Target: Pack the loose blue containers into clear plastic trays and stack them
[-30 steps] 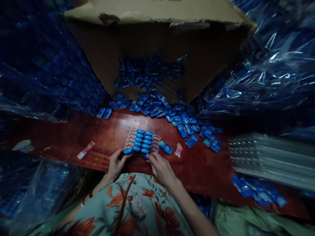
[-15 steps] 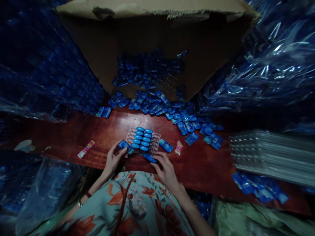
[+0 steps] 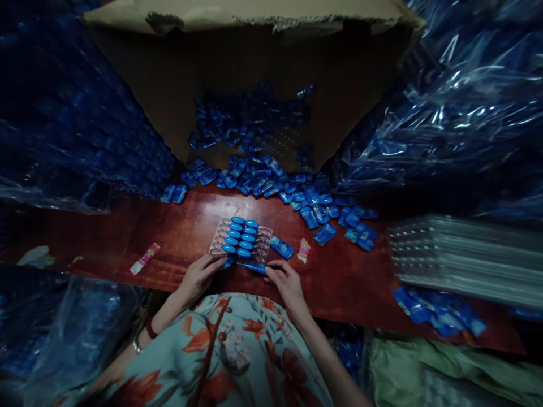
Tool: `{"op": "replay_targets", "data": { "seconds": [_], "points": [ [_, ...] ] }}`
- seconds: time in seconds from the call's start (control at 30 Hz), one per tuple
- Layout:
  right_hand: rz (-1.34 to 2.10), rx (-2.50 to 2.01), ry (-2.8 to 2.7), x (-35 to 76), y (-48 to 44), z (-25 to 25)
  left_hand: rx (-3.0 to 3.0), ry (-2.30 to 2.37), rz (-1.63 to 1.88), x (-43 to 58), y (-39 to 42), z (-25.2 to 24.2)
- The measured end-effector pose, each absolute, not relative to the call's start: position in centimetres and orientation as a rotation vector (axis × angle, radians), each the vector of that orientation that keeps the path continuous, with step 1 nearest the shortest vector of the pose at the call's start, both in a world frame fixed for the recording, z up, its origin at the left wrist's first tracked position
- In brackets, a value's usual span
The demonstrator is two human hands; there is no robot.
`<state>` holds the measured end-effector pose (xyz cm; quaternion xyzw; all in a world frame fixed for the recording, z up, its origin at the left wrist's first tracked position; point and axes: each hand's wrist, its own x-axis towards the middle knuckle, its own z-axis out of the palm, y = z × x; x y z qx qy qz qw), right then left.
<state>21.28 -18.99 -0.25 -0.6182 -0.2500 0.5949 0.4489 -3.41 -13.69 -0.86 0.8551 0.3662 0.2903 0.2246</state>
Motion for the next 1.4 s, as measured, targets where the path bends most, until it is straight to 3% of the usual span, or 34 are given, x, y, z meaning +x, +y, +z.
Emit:
{"op": "replay_targets", "data": {
  "seconds": [0.27,0.4,0.63,0.87,1.13,1.4],
  "points": [
    [1.42,-1.53,-0.801,21.5,-19.3,-0.9,2.527,0.92,0.609,-4.5,-13.3,0.6],
    [1.014,-1.533,-1.311,21.2,-19.6,0.0,2.478,0.934,0.649,-4.5,-13.4,0.3],
    [0.381,-1.161,-2.218,20.3,-17.4,0.8,2.422,0.979,0.582,-4.1,-13.4,0.9],
    [0.176,-1.231,-2.572,18.6,-16.3,3.0,2.512,0.929,0.547,-3.8,-13.5,1.4],
    [0.2,-1.302,-2.636,16.9,-15.5,3.1,2.572,0.914,0.633,-2.8,-12.3,1.0],
    [0.105,-1.287,-2.138,20.7,-16.5,0.6,2.567,1.132,0.874,-3.0,-12.9,-1.4]
  ]
}}
